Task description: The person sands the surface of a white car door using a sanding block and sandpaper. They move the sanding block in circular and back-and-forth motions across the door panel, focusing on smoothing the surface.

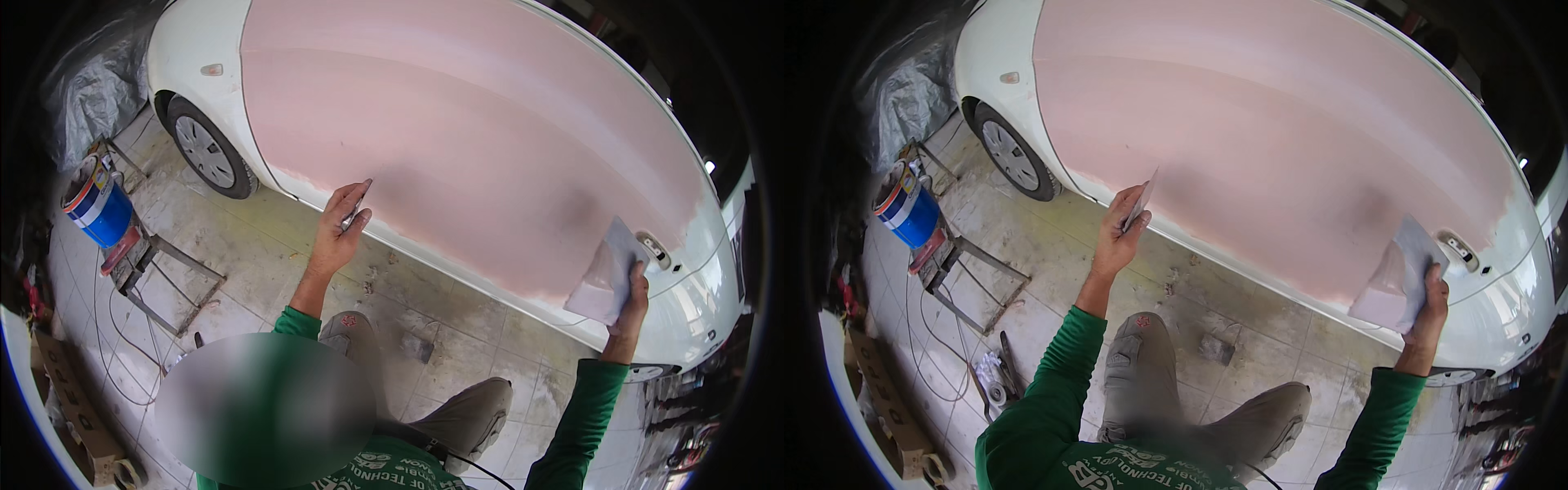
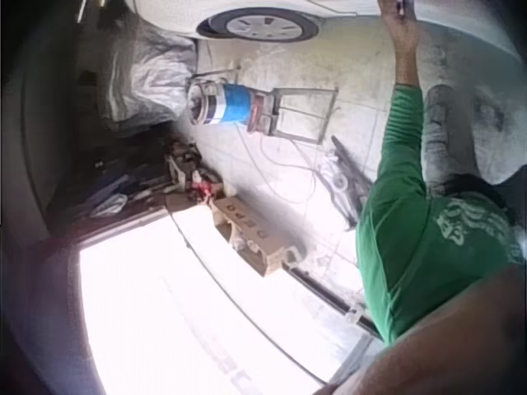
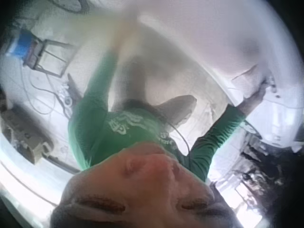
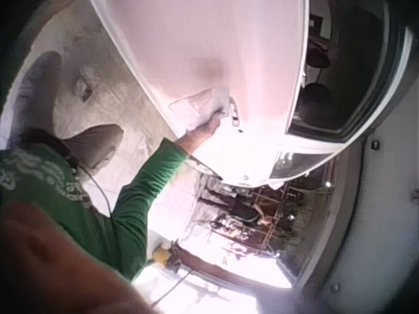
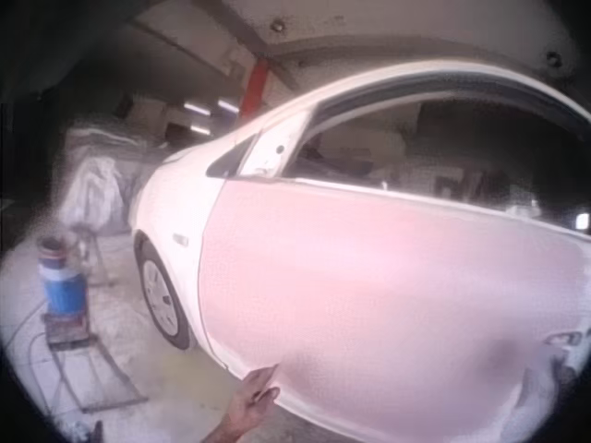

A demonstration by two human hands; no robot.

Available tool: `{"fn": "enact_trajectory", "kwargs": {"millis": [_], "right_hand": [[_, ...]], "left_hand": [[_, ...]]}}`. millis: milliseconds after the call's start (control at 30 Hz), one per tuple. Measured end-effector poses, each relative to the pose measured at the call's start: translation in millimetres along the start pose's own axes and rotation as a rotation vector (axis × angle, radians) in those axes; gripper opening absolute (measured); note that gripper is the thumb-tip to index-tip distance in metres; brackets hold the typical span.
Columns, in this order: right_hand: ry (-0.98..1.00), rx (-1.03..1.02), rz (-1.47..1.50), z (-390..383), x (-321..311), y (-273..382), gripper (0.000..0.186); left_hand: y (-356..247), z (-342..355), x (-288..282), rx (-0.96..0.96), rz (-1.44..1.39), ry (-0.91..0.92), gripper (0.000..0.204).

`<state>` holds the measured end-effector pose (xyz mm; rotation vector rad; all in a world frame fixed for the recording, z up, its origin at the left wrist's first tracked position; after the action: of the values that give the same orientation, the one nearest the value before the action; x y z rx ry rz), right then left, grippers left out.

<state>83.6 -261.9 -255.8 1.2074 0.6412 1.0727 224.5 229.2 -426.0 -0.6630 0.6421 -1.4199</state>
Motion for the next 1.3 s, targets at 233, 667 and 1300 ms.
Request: {"fn": "enact_trajectory", "kwargs": {"millis": [233,667,1300], "right_hand": [[0.351,-0.003,-0.606,-50.1,126.1,9.0,0.059],[-0.003,-0.061,-0.368,25.3,-103.4,59.0,0.059],[-0.044,0.217,-0.150,60.4,-205.4,18.2,0.074]], "left_hand": [[-135.7,20.9,100.5,0.465,0.120,0.368,0.068],[-16.0,-86.4,71.7,-0.482,-0.971,-0.134,0.035],[68.7,54.1,-98.3,0.029,0.247,-0.416,0.046]]}}
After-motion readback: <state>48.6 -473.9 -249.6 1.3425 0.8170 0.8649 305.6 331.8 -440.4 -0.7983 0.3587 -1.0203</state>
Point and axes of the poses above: each hand's wrist, its own z-axis towards the middle knuckle, its own x-axis out of the palm, y = z × x, the point moved 5 cm from there along z, towards the middle knuckle, and after that the axes turned 4 degrees about x, right-handed, at the moved point
